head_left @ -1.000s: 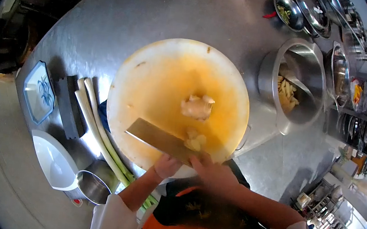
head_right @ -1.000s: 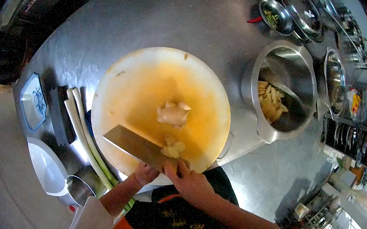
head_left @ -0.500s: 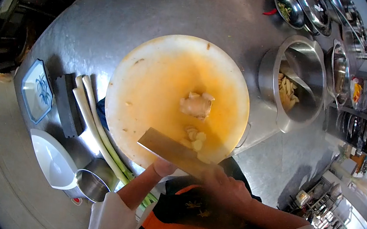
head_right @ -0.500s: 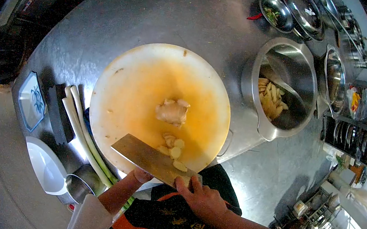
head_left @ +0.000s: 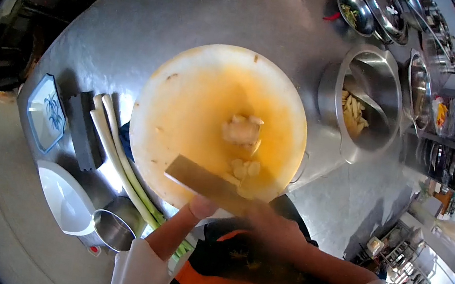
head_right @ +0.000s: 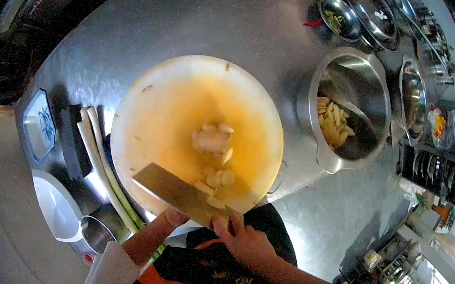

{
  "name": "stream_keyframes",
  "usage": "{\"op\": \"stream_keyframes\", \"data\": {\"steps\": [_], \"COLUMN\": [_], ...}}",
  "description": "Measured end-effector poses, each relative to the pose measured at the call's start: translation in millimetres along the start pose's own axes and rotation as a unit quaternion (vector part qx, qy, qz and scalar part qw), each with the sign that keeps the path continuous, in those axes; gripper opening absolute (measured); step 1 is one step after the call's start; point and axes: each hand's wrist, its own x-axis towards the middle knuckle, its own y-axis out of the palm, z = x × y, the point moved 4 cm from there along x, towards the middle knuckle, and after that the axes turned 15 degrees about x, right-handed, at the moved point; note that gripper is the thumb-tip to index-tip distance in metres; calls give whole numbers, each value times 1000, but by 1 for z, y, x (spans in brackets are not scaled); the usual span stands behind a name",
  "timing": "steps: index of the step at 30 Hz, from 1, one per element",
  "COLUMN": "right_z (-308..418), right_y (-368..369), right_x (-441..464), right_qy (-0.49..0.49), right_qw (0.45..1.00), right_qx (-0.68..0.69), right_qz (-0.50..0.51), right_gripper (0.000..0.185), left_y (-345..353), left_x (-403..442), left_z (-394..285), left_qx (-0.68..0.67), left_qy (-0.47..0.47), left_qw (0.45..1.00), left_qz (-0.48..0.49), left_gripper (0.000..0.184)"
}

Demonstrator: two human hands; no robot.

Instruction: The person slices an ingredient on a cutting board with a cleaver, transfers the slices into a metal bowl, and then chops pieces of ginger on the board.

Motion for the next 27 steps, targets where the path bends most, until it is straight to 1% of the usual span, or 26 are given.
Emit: {"op": "stream_keyframes", "data": {"steps": [1,2,4,5,7,10,12,13,15,16,17,18,19,20,21,25,26,27], "right_z": [4,5,5,5,5,8,8,8,2,-3,-6,-7,-5,-5,-5,-8,-4,0], "right_y": [-4,-4,-2,-2,-4,-8,-8,-7,0,6,11,14,15,15,16,10,10,9], "right_x": [-7,-11,-15,-16,-15,-14,-13,-13,-6,4,13,22,35,48,51,35,21,7], "right_qy": [25,49,53,57,57,62,66,54,43,24,5,7,-11,-32,-32,-45,-9,29], "right_qw": [999,996,997,997,997,997,997,998,999,1000,999,999,999,998,997,997,1000,999], "right_qx": [12,24,17,10,19,23,17,16,15,13,11,11,-7,-27,-42,-7,13,32], "right_qz": [33,65,55,45,38,36,41,27,13,-11,-34,-33,-42,-53,-61,-63,-18,27], "right_gripper": [52,52,51,51,50,49,49,48,48,47,47,47,46,45,48,50,50,51], "left_y": [10,15,17,12,6,5,5,5,4,3,-5,-6,-7,-10,-11,-11,-6,1], "left_x": [-3,-7,-4,-4,1,5,5,4,3,2,1,-1,-1,1,0,2,-1,-5], "left_z": [11,16,15,12,7,1,1,1,6,9,8,0,-1,-3,-9,-9,0,7], "left_qx": [-190,-262,-402,-363,-322,-341,-390,-391,-382,-379,-137,115,117,173,222,234,152,65], "left_qy": [-117,-146,-202,-181,-157,-160,-162,-162,-151,-147,-28,93,94,133,170,162,76,-12], "left_qw": [975,954,892,914,933,926,905,904,911,913,988,987,986,972,955,954,985,998], "left_qz": [0,-6,-33,-25,-18,-32,-53,-54,-44,-41,-57,-69,-70,-89,-103,-89,-42,5], "left_gripper": [22,22,21,20,20,21,22,22,21,21,21,21,21,21,22,26,25,24]}}
